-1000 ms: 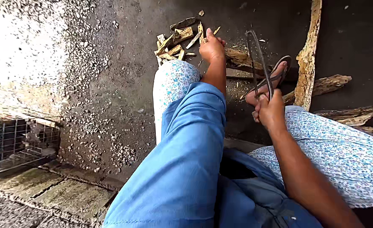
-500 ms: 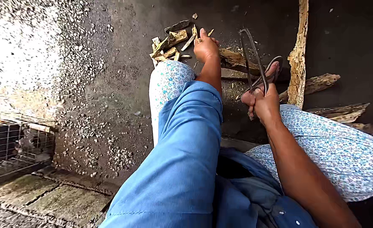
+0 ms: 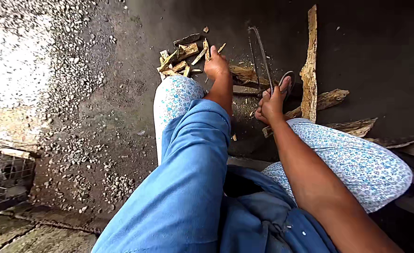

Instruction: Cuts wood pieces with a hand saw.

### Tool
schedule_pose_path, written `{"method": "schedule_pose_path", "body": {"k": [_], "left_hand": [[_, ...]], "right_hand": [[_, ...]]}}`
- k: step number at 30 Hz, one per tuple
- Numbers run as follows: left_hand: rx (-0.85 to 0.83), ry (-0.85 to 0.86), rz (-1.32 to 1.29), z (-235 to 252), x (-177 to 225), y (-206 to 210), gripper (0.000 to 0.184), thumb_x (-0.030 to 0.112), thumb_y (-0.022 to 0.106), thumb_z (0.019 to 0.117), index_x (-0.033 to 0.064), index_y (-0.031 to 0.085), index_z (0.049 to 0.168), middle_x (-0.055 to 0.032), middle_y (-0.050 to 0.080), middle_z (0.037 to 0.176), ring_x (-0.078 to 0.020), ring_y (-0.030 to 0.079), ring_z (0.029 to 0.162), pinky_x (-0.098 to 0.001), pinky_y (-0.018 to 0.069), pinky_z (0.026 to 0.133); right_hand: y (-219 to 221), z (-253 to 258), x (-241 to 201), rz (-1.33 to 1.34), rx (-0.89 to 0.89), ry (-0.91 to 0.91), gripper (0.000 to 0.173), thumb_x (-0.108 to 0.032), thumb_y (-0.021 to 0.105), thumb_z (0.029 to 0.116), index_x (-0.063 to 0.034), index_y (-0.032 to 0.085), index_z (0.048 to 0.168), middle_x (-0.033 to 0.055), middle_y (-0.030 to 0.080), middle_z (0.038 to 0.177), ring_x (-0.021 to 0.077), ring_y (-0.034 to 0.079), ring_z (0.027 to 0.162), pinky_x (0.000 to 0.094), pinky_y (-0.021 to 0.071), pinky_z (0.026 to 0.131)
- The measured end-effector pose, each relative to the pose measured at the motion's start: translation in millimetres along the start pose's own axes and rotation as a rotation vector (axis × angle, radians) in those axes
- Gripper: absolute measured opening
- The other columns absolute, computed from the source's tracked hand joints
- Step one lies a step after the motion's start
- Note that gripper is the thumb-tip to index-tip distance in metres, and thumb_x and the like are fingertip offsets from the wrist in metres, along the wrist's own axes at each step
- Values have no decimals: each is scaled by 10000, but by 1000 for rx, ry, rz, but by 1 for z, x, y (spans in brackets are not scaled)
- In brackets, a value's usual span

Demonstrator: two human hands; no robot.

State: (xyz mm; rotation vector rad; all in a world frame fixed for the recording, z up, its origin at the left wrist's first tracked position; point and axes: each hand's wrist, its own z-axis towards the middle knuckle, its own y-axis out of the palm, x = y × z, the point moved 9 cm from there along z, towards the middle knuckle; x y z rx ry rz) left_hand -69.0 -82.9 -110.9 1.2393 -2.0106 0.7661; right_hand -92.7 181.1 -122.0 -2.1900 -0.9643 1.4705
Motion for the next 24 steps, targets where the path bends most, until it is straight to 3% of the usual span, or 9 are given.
{"method": "schedule_pose_path", "body": {"k": [2,3,6,9,13,15,19,24], "left_hand": [[42,-98,73,0,-9,-10,589,580,473,1056,47,692,1180,-142,718,1039,-279,682,981,-499,542,862],[56,-122,62,0,-12,-14,602,597,470,1051,51,691,1177,-140,717,1039,-278,677,981,-499,536,859],[-19,-68,-110,-5,-1,0,484,476,473,1090,23,643,1067,-85,654,806,-195,657,717,-384,574,696],[-207,93,-292,-19,24,26,290,268,560,1082,-9,596,1003,-72,600,706,-170,636,610,-331,593,630],[-487,258,-272,-16,31,47,315,181,584,1061,20,555,791,-98,638,671,-213,667,649,-376,593,704],[-493,236,-223,-6,27,46,327,214,591,1060,21,587,796,-91,657,690,-196,663,682,-360,568,727],[-379,164,-297,13,11,27,329,223,587,1057,23,580,795,-80,635,658,-180,654,623,-340,584,666],[-490,177,-322,2,12,38,280,138,563,1044,29,566,787,-80,614,645,-192,648,619,-348,587,670]], "right_hand": [[13,-8,15,188,-62,45,344,-263,398,1125,-19,419,1367,81,578,723,197,608,530,406,577,532],[18,-14,15,234,-67,70,351,-263,389,1129,-20,413,1381,76,574,718,194,607,531,406,576,537],[20,-20,12,439,-62,110,263,-243,371,1139,-43,389,1310,48,545,696,158,599,490,353,582,489],[6,-12,11,583,-71,164,207,-233,376,1136,-66,401,1256,52,561,674,174,608,468,363,585,461],[-15,-18,12,561,-83,291,227,-253,396,1133,-93,399,1294,48,562,668,172,592,463,354,565,451],[-18,-22,19,536,-95,293,215,-253,403,1133,-91,402,1274,38,552,668,155,584,460,337,560,442],[-12,-36,24,471,-104,278,207,-231,404,1133,-74,419,1267,36,536,664,147,565,452,335,551,441],[-21,-50,15,366,-59,222,198,-228,420,1128,-69,438,1245,22,515,642,141,544,440,332,526,416]]}}
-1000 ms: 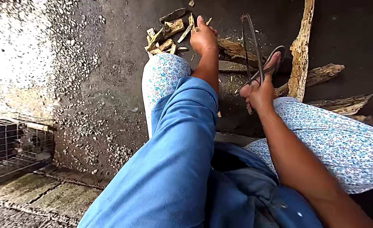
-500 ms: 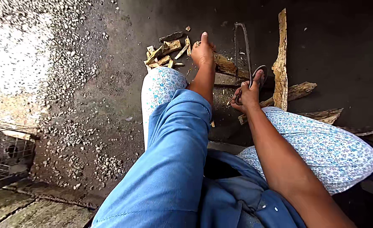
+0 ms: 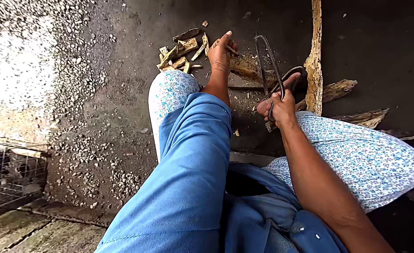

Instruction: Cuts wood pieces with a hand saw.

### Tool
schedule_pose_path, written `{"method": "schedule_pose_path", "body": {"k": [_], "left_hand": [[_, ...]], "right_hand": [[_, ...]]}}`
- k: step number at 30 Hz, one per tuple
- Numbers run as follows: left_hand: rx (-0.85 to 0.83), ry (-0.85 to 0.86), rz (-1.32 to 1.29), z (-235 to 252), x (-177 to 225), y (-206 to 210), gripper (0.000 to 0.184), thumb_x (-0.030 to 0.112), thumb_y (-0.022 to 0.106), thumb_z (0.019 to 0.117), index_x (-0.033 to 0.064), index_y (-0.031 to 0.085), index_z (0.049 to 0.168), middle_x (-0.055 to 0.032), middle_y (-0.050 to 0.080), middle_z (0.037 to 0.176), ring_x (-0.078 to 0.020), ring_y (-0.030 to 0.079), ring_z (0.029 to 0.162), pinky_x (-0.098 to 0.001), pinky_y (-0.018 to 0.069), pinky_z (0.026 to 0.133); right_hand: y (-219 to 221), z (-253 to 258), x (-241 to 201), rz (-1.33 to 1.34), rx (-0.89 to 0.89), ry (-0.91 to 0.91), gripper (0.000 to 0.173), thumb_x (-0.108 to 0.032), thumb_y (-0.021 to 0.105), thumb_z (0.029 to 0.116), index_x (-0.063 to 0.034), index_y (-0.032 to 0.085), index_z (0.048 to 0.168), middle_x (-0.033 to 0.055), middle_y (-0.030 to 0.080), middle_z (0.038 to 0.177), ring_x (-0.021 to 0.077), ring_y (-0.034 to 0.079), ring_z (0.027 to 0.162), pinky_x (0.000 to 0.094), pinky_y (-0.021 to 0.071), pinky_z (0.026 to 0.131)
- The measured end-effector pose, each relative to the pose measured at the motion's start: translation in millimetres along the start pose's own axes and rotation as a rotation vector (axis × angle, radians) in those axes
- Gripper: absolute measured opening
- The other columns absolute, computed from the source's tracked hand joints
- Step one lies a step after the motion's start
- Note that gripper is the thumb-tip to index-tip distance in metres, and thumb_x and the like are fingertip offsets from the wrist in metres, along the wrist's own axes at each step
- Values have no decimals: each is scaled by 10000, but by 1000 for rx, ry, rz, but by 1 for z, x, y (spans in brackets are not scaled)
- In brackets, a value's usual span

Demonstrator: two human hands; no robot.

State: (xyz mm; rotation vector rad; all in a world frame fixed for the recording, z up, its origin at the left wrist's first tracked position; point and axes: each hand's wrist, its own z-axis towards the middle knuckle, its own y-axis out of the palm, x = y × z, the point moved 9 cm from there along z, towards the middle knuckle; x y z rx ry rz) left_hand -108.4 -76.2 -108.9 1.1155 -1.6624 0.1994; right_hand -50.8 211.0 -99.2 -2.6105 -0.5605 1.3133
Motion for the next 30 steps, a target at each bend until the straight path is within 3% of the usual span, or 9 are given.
{"method": "schedule_pose_path", "body": {"k": [11,18,23,30], "left_hand": [[11,40,11,-1,0,5,279,146,597,1043,25,564,794,-85,623,643,-180,640,593,-327,578,636],[45,39,52,0,1,4,296,144,591,1047,32,547,777,-89,622,630,-186,644,591,-337,580,643],[52,38,47,3,0,2,259,109,577,1039,18,558,798,-93,636,623,-185,655,584,-334,582,633],[80,4,40,7,-1,-2,231,75,577,1024,20,546,802,-97,633,626,-189,660,577,-332,591,621]], "right_hand": [[3,-11,7,70,29,-69,148,-198,417,1125,-60,456,1160,12,517,642,130,542,435,310,524,412],[4,-12,4,27,-8,-47,153,-206,403,1128,-71,441,1188,13,520,644,140,555,440,325,537,419],[-13,-47,6,-82,-69,31,198,-255,402,1135,-82,423,1230,34,517,646,158,563,450,343,546,434],[-48,-91,5,-86,-74,109,144,-181,380,1133,-67,431,1206,36,552,654,151,597,447,317,573,431]]}}
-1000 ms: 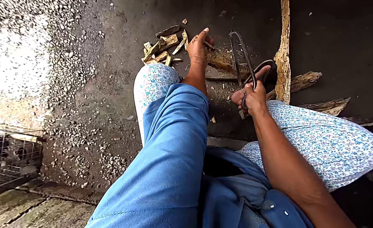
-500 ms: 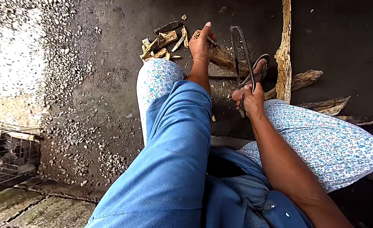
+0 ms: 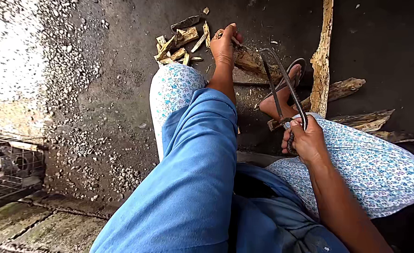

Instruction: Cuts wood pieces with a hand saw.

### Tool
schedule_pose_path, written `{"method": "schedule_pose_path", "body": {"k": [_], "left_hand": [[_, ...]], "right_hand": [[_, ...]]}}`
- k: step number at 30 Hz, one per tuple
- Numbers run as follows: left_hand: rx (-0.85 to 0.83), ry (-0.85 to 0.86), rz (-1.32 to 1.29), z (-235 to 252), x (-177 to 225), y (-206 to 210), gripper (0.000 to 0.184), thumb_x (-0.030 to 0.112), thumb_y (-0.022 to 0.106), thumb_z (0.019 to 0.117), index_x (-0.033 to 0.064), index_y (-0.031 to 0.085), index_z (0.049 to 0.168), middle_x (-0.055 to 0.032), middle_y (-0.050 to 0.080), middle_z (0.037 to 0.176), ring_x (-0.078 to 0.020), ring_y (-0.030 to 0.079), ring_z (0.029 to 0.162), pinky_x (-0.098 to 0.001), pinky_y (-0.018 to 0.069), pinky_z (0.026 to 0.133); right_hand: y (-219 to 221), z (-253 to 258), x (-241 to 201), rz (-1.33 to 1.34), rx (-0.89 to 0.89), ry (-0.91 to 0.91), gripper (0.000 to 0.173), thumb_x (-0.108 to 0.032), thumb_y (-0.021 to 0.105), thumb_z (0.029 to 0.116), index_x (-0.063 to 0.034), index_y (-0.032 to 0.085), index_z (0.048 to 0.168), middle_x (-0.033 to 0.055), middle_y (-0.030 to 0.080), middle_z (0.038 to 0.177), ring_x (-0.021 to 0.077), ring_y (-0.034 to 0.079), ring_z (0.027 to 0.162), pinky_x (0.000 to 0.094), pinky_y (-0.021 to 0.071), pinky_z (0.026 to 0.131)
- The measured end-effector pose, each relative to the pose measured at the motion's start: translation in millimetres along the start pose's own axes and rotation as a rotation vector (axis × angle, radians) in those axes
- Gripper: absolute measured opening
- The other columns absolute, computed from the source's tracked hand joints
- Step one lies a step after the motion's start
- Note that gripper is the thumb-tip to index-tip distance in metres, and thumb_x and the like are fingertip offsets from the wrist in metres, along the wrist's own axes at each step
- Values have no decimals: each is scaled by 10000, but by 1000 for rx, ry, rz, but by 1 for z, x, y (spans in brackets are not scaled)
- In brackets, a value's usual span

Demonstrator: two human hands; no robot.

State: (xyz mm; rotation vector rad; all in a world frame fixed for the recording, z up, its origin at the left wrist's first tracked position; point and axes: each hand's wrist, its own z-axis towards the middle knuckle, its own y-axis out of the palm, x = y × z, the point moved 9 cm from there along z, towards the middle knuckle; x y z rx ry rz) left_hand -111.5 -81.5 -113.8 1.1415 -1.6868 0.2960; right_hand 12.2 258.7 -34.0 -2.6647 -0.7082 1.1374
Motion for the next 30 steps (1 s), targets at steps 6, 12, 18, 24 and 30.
{"method": "schedule_pose_path", "body": {"k": [6,12,18,24,30], "left_hand": [[-15,-31,-29,-3,-1,-1,207,64,553,1020,23,549,817,-85,621,647,-182,654,598,-333,591,637],[-11,-33,-40,-11,-1,1,217,40,547,1002,34,528,787,-84,610,633,-181,643,581,-324,583,613],[36,-19,17,-6,2,-2,226,48,563,1004,27,541,779,-92,637,629,-178,651,575,-325,577,607],[94,-80,55,1,-1,-8,171,76,561,1012,6,567,856,-96,643,654,-181,671,588,-331,601,618],[132,-60,48,-9,2,-13,154,79,571,1008,-14,588,887,-95,636,660,-181,662,581,-327,600,607]], "right_hand": [[4,-1,-7,-2,3,38,158,-167,377,1133,-38,422,1213,23,534,644,128,580,441,303,564,432],[54,143,-53,-182,64,-52,349,-279,444,1104,-58,415,1373,71,570,700,175,582,458,372,555,454],[50,67,-21,-150,-8,-99,337,-298,383,1130,-43,400,1349,86,556,701,226,597,505,426,559,477],[33,21,0,-68,13,-32,232,-170,397,1127,3,415,1280,49,553,676,157,607,494,343,578,491],[72,139,-42,-91,46,-134,309,-271,398,1125,-40,408,1330,51,534,666,163,579,458,358,558,457]]}}
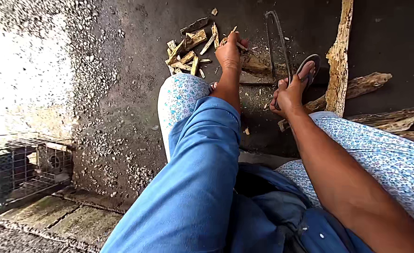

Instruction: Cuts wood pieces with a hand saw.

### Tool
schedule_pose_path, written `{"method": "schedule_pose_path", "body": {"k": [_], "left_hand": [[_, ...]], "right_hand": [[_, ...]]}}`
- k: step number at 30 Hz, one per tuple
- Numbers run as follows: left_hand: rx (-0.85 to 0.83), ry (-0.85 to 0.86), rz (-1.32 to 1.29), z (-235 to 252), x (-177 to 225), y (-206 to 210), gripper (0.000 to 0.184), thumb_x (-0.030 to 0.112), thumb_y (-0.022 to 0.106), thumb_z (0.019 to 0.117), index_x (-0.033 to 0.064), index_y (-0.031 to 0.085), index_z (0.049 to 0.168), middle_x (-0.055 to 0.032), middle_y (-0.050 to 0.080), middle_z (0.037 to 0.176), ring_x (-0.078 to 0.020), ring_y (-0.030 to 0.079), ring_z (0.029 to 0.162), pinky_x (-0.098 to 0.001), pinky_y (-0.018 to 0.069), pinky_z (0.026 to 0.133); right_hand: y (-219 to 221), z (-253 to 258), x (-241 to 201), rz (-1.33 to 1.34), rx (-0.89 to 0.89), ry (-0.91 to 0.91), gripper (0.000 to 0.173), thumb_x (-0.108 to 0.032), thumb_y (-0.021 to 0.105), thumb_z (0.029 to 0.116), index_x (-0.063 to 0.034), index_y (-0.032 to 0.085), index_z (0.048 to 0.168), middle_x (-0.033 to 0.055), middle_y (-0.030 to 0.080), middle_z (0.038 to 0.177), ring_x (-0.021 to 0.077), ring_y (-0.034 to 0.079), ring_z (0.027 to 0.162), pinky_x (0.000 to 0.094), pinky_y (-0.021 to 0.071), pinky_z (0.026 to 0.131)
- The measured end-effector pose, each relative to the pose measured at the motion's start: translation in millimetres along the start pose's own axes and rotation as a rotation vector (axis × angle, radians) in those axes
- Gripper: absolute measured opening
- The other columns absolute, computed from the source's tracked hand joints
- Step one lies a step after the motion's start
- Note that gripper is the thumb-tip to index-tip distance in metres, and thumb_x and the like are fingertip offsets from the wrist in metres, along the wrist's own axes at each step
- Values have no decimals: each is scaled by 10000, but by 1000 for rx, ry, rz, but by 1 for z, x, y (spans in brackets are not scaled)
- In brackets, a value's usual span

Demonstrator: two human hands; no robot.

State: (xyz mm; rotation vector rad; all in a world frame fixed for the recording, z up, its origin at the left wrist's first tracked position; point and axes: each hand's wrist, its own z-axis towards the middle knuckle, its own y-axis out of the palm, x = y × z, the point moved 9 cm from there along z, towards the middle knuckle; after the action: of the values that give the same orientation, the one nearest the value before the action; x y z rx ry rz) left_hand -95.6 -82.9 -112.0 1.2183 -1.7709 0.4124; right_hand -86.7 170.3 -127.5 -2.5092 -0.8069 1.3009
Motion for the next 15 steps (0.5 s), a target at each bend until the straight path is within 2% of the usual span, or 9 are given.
{"method": "schedule_pose_path", "body": {"k": [2,4,7,9,11,13,15], "left_hand": [[-5,-6,-7,-2,-4,5,153,84,563,1018,-12,581,901,-96,637,661,-181,662,585,-328,597,610],[22,-19,-9,5,-1,-2,144,78,572,1008,-9,574,894,-102,641,668,-186,670,586,-329,606,607],[24,-18,8,11,-5,1,153,79,566,1016,-14,581,895,-104,642,664,-182,668,581,-328,604,604],[17,-16,27,8,-4,2,175,95,561,1023,-10,579,885,-98,646,656,-177,663,576,-325,592,600],[11,-13,10,3,-4,3,158,91,561,1023,-9,572,902,-96,638,668,-178,666,588,-325,601,612],[38,-15,-1,1,-2,-6,145,90,572,1017,-13,585,916,-96,638,677,-179,667,595,-327,602,616],[29,-7,11,-2,-2,-4,170,104,566,1027,-1,583,894,-89,642,656,-172,663,579,-323,594,603]], "right_hand": [[-7,-29,4,35,-42,-7,320,-261,370,1133,-27,384,1351,64,536,684,193,587,485,393,565,472],[-16,-81,21,28,-78,26,319,-261,370,1133,-23,391,1344,83,562,702,220,608,508,426,578,491],[-35,-124,36,67,-36,113,213,-196,387,1133,-23,412,1255,45,541,676,159,600,482,342,579,473],[-29,-103,29,52,-24,114,268,-209,399,1131,-15,406,1316,59,557,695,177,612,504,367,581,491],[-15,-49,18,12,-7,64,318,-233,408,1121,-2,408,1339,80,564,714,206,614,519,414,579,506],[-1,-9,11,-15,9,8,328,-255,416,1118,-10,413,1336,69,544,688,186,591,477,386,565,475],[-1,-6,10,8,8,-20,335,-245,411,1122,-7,398,1358,69,537,695,183,581,480,379,561,481]]}}
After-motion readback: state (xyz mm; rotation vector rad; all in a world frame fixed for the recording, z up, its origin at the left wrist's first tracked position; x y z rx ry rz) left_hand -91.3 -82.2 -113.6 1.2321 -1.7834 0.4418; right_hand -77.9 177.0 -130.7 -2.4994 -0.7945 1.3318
